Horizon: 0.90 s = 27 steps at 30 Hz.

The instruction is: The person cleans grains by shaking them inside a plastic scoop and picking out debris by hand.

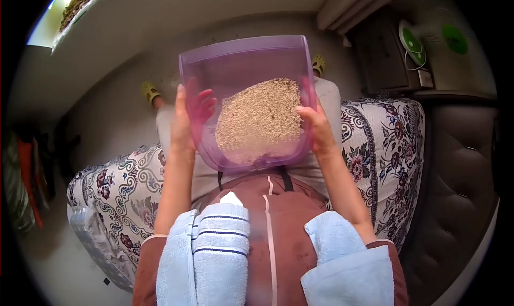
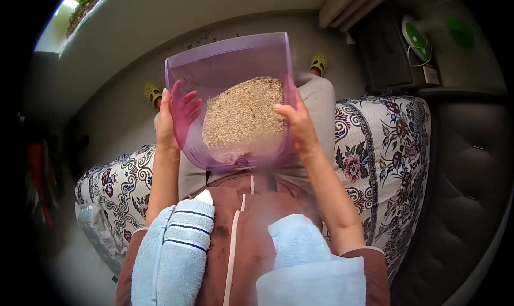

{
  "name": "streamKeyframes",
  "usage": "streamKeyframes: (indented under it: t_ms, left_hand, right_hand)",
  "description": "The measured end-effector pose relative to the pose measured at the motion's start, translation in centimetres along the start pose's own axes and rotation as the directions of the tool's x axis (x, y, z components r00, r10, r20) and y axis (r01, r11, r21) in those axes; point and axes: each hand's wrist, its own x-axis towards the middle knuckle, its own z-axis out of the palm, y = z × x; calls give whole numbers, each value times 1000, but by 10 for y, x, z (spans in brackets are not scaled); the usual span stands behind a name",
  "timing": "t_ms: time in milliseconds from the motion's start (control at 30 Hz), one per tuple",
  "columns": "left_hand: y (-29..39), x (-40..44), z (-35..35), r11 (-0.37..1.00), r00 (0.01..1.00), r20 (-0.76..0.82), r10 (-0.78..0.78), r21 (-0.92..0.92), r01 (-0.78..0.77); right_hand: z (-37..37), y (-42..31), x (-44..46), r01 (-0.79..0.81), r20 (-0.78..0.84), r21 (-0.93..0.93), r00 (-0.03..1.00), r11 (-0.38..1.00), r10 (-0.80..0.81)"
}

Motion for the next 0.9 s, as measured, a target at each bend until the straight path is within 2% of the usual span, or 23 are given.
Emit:
streamKeyframes:
  t_ms: [33,133,167,200,267,367,400,467,500,567,600,667,733,767,833,867,900]
  left_hand:
    - [3,7,-9,996,997,-3,-71,-49,71]
    - [-3,2,2,998,993,-107,-51,-50,45]
    - [-10,-2,11,992,989,-138,49,121,-33]
    - [-14,-18,38,998,987,-149,61,13,-60]
    - [-43,-16,39,971,965,-127,230,-30,-236]
    - [-24,-8,-4,1000,990,-138,-8,-6,8]
    - [-15,1,-21,1000,995,-95,-28,-12,27]
    - [1,15,-49,994,994,-18,-104,-32,104]
    - [-1,17,-51,997,996,-53,-76,-28,75]
    - [-14,21,-34,1000,994,-108,-18,1,18]
    - [-11,4,3,999,974,-223,-32,13,36]
    - [-53,5,19,977,960,-184,212,35,-209]
    - [-47,0,18,992,971,-204,124,28,-120]
    - [-44,-1,13,997,973,-220,76,19,-74]
    - [-24,17,-31,997,996,-87,-8,-82,1]
    - [-19,23,-46,992,999,-25,-40,-125,37]
    - [-16,25,-46,990,997,-31,-69,-121,65]
  right_hand:
    - [27,-12,-12,29,-4,-66,1000,997,-29]
    - [4,-7,7,-271,-7,28,963,962,271]
    - [-6,-12,12,-319,76,128,947,939,311]
    - [-26,-5,22,-297,128,151,952,943,279]
    - [-33,-10,27,-303,248,251,938,919,242]
    - [-7,5,18,-100,88,2,991,995,99]
    - [16,6,6,-89,73,-53,993,995,92]
    - [48,15,-9,-77,53,-26,996,997,79]
    - [51,9,-6,-140,-6,-111,990,984,140]
    - [22,6,17,-312,46,-41,948,949,314]
    - [3,4,32,-387,68,-7,920,922,387]
    - [-29,6,47,-382,206,169,915,909,346]
    - [-26,4,45,-343,233,205,927,917,295]
    - [-19,6,41,-274,164,106,953,956,255]
    - [15,11,23,-122,51,-34,991,992,123]
    - [25,22,14,-91,70,-66,993,994,95]
    - [36,22,9,-137,44,-72,989,988,140]
